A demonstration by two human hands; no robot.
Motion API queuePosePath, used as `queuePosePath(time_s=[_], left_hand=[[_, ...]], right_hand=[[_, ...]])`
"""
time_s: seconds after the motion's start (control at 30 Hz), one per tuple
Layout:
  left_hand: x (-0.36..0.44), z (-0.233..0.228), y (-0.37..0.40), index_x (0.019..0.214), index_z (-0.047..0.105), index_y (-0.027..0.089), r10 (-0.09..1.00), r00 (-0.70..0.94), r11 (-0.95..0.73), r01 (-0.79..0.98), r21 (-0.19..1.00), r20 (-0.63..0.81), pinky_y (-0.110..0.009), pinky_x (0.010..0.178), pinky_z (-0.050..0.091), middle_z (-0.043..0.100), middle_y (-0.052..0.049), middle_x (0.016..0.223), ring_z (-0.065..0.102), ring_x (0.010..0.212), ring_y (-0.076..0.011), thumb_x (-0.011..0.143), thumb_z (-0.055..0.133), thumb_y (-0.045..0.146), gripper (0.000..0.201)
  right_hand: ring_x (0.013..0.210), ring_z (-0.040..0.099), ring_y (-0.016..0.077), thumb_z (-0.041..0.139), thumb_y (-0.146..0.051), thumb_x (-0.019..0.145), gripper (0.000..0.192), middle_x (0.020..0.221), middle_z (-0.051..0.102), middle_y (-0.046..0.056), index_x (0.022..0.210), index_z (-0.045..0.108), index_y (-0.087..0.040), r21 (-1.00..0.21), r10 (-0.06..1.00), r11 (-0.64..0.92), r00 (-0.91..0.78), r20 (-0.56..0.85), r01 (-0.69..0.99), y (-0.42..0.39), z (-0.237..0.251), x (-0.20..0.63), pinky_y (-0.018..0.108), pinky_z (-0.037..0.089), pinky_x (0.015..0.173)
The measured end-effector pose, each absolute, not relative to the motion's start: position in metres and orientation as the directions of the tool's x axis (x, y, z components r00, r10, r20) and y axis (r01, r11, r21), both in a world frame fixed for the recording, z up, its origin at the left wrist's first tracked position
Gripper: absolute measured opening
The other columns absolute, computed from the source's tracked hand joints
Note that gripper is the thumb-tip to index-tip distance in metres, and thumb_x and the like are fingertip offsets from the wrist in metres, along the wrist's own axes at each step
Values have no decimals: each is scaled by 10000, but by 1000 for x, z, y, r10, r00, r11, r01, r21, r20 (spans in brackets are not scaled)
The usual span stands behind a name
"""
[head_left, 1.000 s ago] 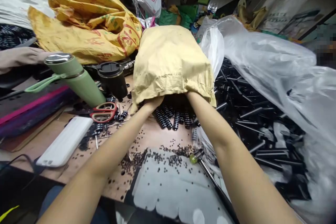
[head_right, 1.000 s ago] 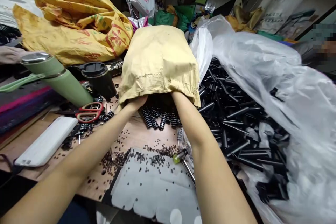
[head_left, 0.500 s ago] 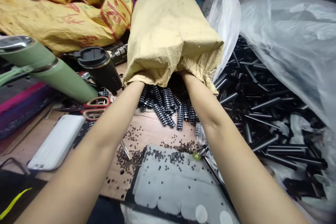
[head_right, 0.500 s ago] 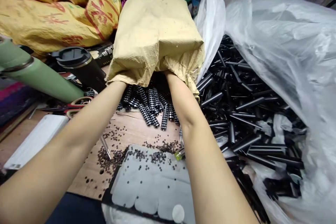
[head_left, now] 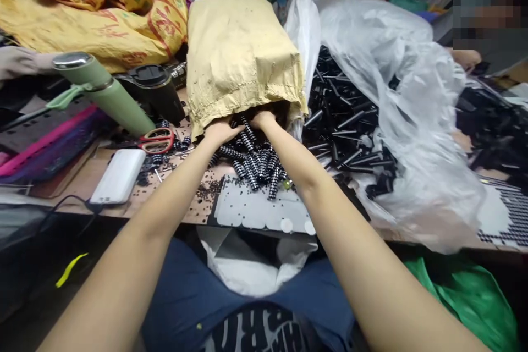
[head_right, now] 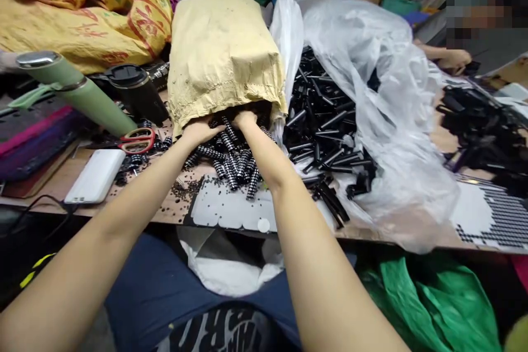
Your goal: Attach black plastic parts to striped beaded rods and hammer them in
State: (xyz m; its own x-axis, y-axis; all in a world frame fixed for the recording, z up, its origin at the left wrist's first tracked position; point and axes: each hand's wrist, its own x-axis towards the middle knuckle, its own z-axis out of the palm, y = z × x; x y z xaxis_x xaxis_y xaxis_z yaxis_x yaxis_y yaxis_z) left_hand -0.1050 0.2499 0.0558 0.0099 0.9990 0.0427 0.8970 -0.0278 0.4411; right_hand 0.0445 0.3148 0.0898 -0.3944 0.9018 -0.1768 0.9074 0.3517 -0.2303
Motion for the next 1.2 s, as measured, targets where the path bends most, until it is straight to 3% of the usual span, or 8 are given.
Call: queuePosePath(time_s=[0.13,0.27,0.47,0.7,0.8,0.9,1.03,1.2], left_hand=[[-113,71,214,1299,548,135,998,-16,-9,923,384,61,-522,1010,363,561,-206,1310,499,1216,-406,812,381,716,776],[-110,78,171,1359,491,149,968,-58,-40,925,378,245,-605,1035,292,477,-230,1384,432,1265,-434,847,403,658,727],[-60,56,80,1380,450,135,887,134,-361,798,483,442,-486,1044,380,491,-194,1356,464,1259,-321,933,391,500,580],[20,22,-11,1241,560,135,826,361,-562,587,583,433,-434,1017,447,556,-182,1252,538,1182,-268,927,485,356,391],[26,24,-29,1172,612,169,878,280,-478,536,696,387,-433,1008,456,591,-154,1209,563,1149,-254,911,509,352,335],[25,30,-37,1086,667,199,944,162,-330,447,831,287,-404,959,479,636,-124,1125,594,1083,-241,886,540,375,295],[38,45,-40,962,719,197,990,139,19,119,993,-36,-338,806,510,682,-107,1020,636,944,-227,814,614,475,331],[71,63,-44,861,717,142,854,403,474,-337,814,-330,-264,683,484,692,-83,818,637,773,-172,640,767,543,461]], right_hand=[[1178,555,359,532,-439,893,615,1529,287,172,1450,355,-243,-241,939,311,-337,-71,919,259,97,65,560,430,967],[1179,551,262,423,-385,962,437,1377,506,83,1367,448,-223,-254,909,415,-384,164,874,180,112,143,402,444,985],[927,608,249,488,-295,916,260,983,677,118,1069,632,-143,-160,992,11,9,126,987,52,77,297,346,460,829],[1004,517,287,500,-219,871,233,1021,650,153,1022,654,-133,-53,973,-144,151,176,988,10,32,322,381,419,824],[996,508,283,492,-242,883,219,1003,650,148,917,690,-155,-169,962,-139,173,209,976,18,34,326,406,413,854],[983,534,267,475,-363,904,301,973,653,130,867,705,-172,-448,947,-49,184,262,893,22,41,322,420,425,888],[923,616,233,416,-586,884,487,958,684,82,927,703,-195,-930,981,42,160,108,366,9,51,278,387,490,837],[950,651,240,488,-621,843,463,1169,673,60,1004,698,-240,-986,986,-126,-124,-112,-110,-26,55,204,384,542,784]])
